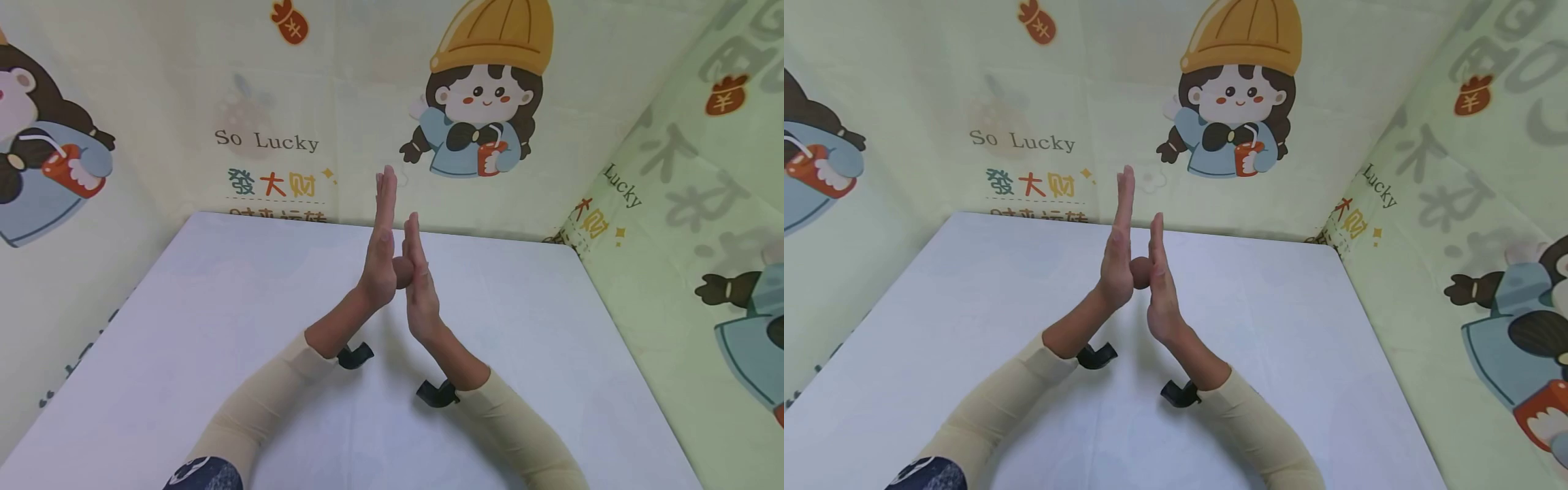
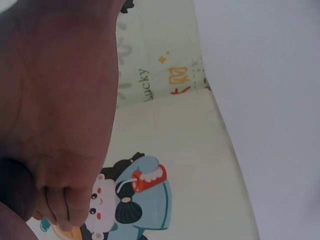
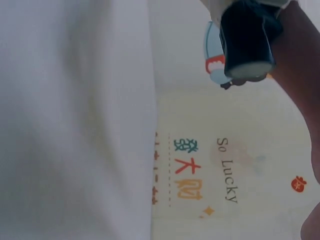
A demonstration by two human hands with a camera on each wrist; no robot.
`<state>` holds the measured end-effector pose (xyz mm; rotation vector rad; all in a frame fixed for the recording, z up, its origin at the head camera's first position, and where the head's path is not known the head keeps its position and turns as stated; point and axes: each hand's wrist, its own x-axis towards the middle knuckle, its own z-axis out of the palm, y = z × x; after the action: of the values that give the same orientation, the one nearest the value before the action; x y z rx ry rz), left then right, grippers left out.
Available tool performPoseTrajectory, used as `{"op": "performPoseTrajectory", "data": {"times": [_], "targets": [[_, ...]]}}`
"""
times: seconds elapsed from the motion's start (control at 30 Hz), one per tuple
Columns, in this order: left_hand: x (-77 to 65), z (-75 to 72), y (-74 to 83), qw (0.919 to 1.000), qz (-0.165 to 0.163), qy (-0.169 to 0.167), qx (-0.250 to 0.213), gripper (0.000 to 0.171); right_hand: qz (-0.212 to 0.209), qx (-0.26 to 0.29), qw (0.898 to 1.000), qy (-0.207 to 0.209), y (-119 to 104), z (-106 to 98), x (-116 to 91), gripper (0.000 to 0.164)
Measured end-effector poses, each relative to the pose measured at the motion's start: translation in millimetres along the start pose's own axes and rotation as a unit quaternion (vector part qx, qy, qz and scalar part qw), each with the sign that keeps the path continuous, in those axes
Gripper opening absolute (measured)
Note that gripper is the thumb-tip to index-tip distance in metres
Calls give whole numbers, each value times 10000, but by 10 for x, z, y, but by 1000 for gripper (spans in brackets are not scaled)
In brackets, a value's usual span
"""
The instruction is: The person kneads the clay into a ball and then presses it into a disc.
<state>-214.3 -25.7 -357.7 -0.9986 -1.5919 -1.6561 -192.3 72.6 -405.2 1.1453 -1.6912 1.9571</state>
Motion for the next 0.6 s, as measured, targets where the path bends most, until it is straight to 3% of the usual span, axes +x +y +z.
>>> {"op": "performPoseTrajectory", "data": {"times": [0.27,0.43,0.6], "targets": [[123,-130,-160,9998,66,167,102,82,118,-165,9998,-43,-54,79,-51,76],[64,-179,-328,9988,48,-82,484,81,136,-266,9996,-17,-84,99,-57,74],[-52,-189,-458,9969,-209,-424,629,80,32,-508,9987,73,-101,81,-12,73]]}}
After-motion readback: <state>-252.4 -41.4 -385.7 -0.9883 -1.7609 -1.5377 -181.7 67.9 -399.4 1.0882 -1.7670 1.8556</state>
